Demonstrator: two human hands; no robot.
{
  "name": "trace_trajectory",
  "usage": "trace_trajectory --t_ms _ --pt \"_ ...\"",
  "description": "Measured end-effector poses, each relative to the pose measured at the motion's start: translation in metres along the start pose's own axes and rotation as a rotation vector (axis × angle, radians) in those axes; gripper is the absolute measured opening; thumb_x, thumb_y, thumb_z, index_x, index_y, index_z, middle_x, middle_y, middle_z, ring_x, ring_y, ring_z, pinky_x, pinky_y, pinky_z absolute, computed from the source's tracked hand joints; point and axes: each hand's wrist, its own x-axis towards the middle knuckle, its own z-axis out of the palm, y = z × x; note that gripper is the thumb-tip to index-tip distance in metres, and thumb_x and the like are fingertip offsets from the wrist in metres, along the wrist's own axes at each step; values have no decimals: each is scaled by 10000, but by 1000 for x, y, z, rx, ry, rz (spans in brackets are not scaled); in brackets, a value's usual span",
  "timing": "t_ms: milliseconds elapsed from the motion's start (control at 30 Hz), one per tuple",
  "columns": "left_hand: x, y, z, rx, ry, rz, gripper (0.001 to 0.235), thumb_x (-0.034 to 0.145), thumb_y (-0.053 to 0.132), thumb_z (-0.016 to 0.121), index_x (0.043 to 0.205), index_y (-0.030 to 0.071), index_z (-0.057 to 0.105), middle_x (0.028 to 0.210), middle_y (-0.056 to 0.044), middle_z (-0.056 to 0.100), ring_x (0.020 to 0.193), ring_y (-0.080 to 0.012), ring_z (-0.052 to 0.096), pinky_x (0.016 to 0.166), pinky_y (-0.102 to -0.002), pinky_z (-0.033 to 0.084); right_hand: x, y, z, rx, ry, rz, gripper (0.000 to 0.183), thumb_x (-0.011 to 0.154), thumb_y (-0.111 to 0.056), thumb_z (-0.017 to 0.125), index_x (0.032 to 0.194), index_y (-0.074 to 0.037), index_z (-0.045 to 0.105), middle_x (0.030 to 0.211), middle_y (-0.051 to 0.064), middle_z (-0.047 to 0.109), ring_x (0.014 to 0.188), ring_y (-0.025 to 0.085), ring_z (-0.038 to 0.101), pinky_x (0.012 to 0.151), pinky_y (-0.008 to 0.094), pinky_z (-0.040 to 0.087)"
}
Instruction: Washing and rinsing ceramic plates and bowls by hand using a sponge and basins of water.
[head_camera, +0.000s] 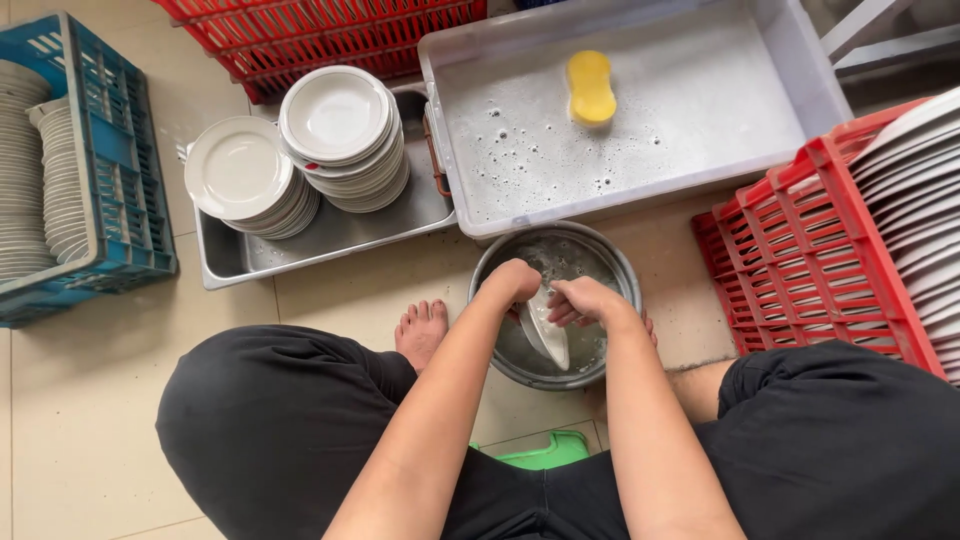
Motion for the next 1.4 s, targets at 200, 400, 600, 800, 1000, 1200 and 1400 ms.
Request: trace_trajectory --t_ms 200,400,600,800,1000,1200,1400 --pt "-75 48 -23 267 69 88 341 831 124 402 909 -82 661 813 -271 637 752 -423 659 469 -548 594 29 35 3 -137 73 188 381 808 -272 482 1019 -20 674 866 173 728 826 303 714 779 442 524" --pt "-91 58 -28 347 77 118 372 825 137 395 966 -70 670 892 -258 658 857 -390 664 579 -491 580 -23 8 24 -37 -115 128 341 844 -104 465 1088 55 643 902 212 711 875 358 700 843 500 522" --pt "-110 62 -36 349 96 129 396 816 181 393 944 -50 689 923 -249 670 879 -378 668 632 -499 575 -6 15 20 87 -161 136 298 868 -83 507 1084 108 581 843 225 631 878 411 678 832 545 510" --pt "-110 64 -45 213 25 55 547 840 219 336 1294 -79 397 1250 -296 507 1155 -413 527 875 -537 499 0 28 2 175 -199 165 185 821 16 572 896 179 528 710 202 527 758 461 674 709 502 561" --pt "-99 57 -75 314 31 134 483 837 210 402 1209 -74 522 1230 -262 549 1148 -387 544 877 -528 519 -38 -9 -28 138 -77 93 449 797 -1 620 1166 202 466 797 230 540 746 385 685 737 475 582" --pt "-76 59 -145 -102 95 109 445 842 40 423 1253 -125 465 1166 -374 479 932 -558 574 625 -636 533 -49 -66 -43 61 161 -230 507 794 -5 605 1246 153 437 832 328 601 703 387 678 673 483 589" --pt "-109 60 -231 -67 315 299 420 791 22 471 1196 -52 555 1105 -291 575 900 -455 635 556 -545 587 -50 -143 -29 -78 442 -450 524 788 -155 594 1301 -65 530 802 139 656 568 225 687 536 377 599"
